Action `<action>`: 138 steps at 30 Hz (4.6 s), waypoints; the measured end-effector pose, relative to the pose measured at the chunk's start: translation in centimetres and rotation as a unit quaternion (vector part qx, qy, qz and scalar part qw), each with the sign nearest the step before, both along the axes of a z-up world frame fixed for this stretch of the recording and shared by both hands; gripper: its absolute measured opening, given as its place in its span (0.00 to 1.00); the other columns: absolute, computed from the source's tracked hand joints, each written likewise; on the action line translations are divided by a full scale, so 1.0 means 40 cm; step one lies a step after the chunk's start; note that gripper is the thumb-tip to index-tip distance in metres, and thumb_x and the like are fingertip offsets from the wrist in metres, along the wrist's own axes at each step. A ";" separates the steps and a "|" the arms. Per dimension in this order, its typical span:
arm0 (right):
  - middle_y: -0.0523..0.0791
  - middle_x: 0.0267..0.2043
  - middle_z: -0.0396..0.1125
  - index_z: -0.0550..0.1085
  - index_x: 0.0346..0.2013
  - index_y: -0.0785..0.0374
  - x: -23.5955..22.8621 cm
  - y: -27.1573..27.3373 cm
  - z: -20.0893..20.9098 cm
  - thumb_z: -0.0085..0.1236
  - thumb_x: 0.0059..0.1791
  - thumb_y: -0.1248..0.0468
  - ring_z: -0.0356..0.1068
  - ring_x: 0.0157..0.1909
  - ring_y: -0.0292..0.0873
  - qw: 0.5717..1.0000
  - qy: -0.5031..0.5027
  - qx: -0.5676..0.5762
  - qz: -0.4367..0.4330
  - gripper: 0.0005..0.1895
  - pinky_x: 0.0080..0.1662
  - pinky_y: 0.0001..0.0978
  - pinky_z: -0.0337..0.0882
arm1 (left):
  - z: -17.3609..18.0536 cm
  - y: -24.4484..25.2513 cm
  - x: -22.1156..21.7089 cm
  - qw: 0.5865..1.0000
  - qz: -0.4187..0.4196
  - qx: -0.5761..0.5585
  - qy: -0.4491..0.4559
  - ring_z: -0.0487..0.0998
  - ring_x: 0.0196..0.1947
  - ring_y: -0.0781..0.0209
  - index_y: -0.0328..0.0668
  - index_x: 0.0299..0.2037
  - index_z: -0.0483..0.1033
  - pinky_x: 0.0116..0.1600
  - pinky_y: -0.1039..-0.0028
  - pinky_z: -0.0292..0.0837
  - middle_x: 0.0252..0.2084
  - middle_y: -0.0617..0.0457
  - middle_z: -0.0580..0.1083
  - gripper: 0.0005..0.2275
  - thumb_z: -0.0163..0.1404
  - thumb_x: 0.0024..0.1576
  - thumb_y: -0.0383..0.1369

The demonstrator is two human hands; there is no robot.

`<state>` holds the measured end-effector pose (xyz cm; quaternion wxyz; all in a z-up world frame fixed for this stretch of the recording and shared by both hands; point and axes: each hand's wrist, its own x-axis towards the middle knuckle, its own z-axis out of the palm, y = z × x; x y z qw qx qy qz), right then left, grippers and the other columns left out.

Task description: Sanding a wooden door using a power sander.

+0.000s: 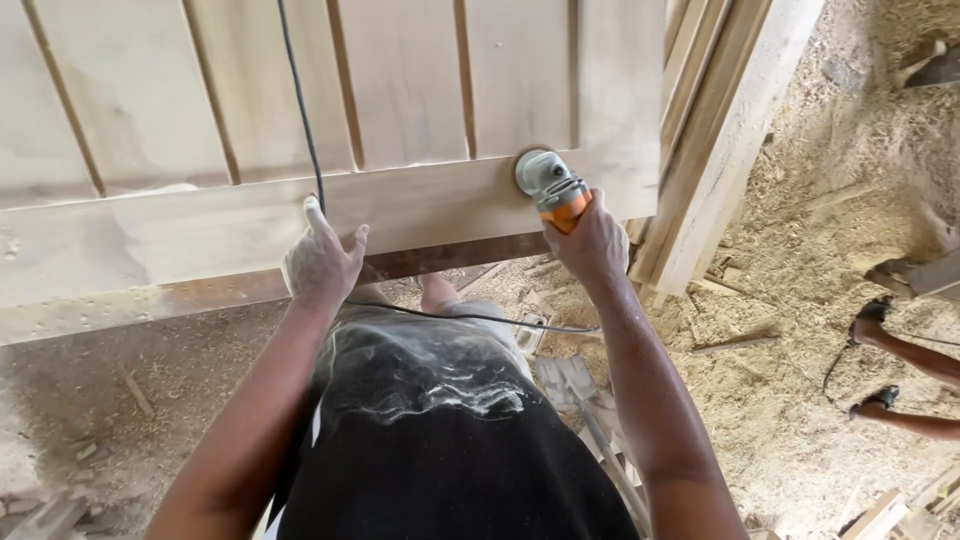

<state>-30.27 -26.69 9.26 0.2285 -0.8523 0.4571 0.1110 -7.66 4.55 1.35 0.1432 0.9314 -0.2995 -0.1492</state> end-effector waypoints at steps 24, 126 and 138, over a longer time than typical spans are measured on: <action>0.51 0.49 0.72 0.62 0.62 0.66 -0.269 -0.230 -0.094 0.69 0.46 0.53 0.75 0.44 0.47 0.964 -0.029 -0.005 -0.263 0.37 0.50 0.48 0.76 | 0.050 -0.089 -0.038 0.990 0.051 0.113 0.060 0.73 0.17 0.60 0.20 0.74 0.41 0.22 0.71 0.73 0.21 0.50 0.73 0.53 0.56 0.57 0.60; 0.50 0.42 0.74 0.65 0.55 0.66 -0.350 -0.141 -0.051 0.72 0.44 0.49 0.75 0.34 0.45 0.958 0.021 0.005 -0.287 0.36 0.39 0.41 0.79 | 0.081 -0.144 -0.054 0.993 0.003 -0.041 0.113 0.79 0.27 0.51 0.19 0.65 0.64 0.39 0.59 0.76 0.25 0.47 0.74 0.36 0.66 0.49 0.34; 0.51 0.41 0.73 0.64 0.53 0.68 -0.276 -0.138 -0.070 0.72 0.44 0.55 0.76 0.36 0.46 0.969 -0.016 0.000 -0.248 0.32 0.41 0.41 0.80 | 0.092 -0.145 -0.054 0.992 0.015 -0.017 0.128 0.79 0.27 0.54 0.20 0.67 0.62 0.39 0.62 0.78 0.25 0.48 0.74 0.38 0.66 0.50 0.35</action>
